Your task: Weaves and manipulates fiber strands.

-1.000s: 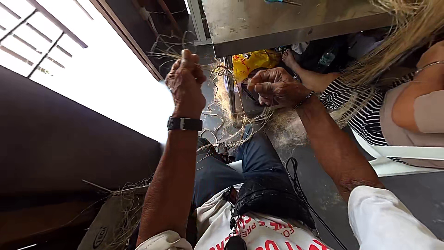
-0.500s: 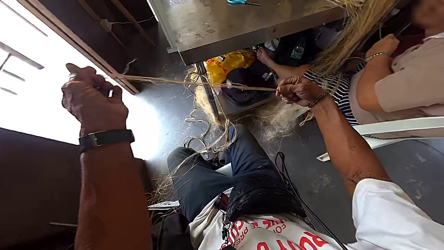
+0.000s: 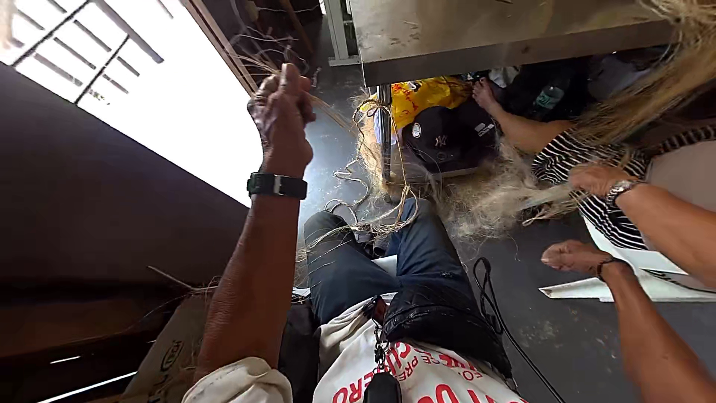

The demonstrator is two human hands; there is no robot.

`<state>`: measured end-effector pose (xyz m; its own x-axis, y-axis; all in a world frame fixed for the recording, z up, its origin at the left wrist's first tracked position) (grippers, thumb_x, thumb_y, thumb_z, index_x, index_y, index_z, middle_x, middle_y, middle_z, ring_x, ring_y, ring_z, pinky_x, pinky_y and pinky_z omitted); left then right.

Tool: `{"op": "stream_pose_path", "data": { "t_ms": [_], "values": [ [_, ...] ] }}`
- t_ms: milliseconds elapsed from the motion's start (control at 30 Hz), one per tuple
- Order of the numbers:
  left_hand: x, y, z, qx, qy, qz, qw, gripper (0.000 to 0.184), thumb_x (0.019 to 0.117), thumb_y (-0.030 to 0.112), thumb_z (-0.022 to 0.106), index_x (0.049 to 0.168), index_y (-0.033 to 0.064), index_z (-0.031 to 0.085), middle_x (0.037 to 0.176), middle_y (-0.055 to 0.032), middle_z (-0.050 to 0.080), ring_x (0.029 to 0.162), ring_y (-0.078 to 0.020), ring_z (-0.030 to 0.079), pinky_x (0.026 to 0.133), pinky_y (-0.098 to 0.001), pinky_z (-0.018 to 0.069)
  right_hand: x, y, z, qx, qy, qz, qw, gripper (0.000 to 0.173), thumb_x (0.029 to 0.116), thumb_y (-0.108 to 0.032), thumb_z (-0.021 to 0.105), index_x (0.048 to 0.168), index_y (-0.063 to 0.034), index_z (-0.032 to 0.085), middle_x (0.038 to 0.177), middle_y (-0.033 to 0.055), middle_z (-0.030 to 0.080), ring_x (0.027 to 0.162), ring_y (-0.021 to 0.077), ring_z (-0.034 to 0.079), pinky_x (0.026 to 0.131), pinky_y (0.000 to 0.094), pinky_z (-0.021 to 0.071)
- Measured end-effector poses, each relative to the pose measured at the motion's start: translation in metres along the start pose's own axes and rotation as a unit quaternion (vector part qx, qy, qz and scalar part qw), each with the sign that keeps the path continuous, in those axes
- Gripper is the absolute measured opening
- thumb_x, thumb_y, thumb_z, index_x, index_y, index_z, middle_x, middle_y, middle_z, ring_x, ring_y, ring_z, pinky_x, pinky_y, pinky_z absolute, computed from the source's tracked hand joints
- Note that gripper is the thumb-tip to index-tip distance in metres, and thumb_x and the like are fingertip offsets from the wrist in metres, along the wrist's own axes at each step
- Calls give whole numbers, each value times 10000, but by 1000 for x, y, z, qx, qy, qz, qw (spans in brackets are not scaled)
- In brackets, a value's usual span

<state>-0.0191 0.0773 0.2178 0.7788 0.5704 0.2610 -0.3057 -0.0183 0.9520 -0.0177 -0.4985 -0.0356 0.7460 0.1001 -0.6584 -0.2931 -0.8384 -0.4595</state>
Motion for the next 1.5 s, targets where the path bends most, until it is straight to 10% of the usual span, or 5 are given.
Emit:
{"op": "stream_pose_path", "data": {
  "t_ms": [233, 467, 567, 933, 1500],
  "values": [
    [-38, -11, 59, 13, -156, 43, 987, 230, 1065, 166, 538, 864, 120, 641, 777, 51, 690, 633, -36, 599, 629, -212, 529, -52, -201, -3, 61, 337, -395, 853, 342, 1034, -213, 604, 1266, 30, 664, 1180, 200, 715, 1067, 293, 715, 970, 504, 569],
    [-64, -23, 91, 58, -229, 89, 968, 219, 1030, 111, 586, 825, 86, 658, 742, 40, 676, 677, -37, 621, 679, -240, 538, -88, -370, 52, 383, 137, -562, 720, 252, 1015, -87, 600, 1223, 56, 614, 1006, 109, 725, 854, 139, 724, 799, 323, 635],
    [-63, -26, 85, 54, -234, 90, 967, 233, 1015, 94, 608, 792, 86, 679, 711, 42, 667, 632, -27, 570, 623, -217, 472, -88, -377, 66, 496, 71, -486, 716, 108, 1046, -140, 583, 991, -59, 630, 635, 33, 562, 409, 63, 439, 361, 192, 380],
    [-7, -9, -22, -155, 94, -68, 981, 117, 1076, 214, 440, 1093, 216, 555, 717, 91, 530, 583, -37, 534, 599, -215, 521, -78, -343, 50, 529, 118, -458, 705, 127, 1007, -74, 579, 910, -101, 656, 566, -33, 450, 373, 12, 291, 336, 156, 263],
    [-97, -30, 62, -58, -302, -56, 950, 95, 977, 110, 634, 901, 122, 690, 692, 32, 608, 532, -43, 505, 508, -203, 456, -96, -341, 59, 406, 121, -524, 739, 111, 975, -60, 618, 881, -63, 677, 593, 6, 518, 408, 51, 367, 373, 190, 314]
  ]
}}
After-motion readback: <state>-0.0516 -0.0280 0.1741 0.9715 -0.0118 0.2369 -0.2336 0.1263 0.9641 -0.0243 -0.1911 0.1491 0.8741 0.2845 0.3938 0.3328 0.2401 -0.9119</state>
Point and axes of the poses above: each hand's wrist, its own x-axis towards the middle knuckle, its own z-axis out of the palm, y = z × x, the point moved 2 cm from there along x, towards the middle knuckle
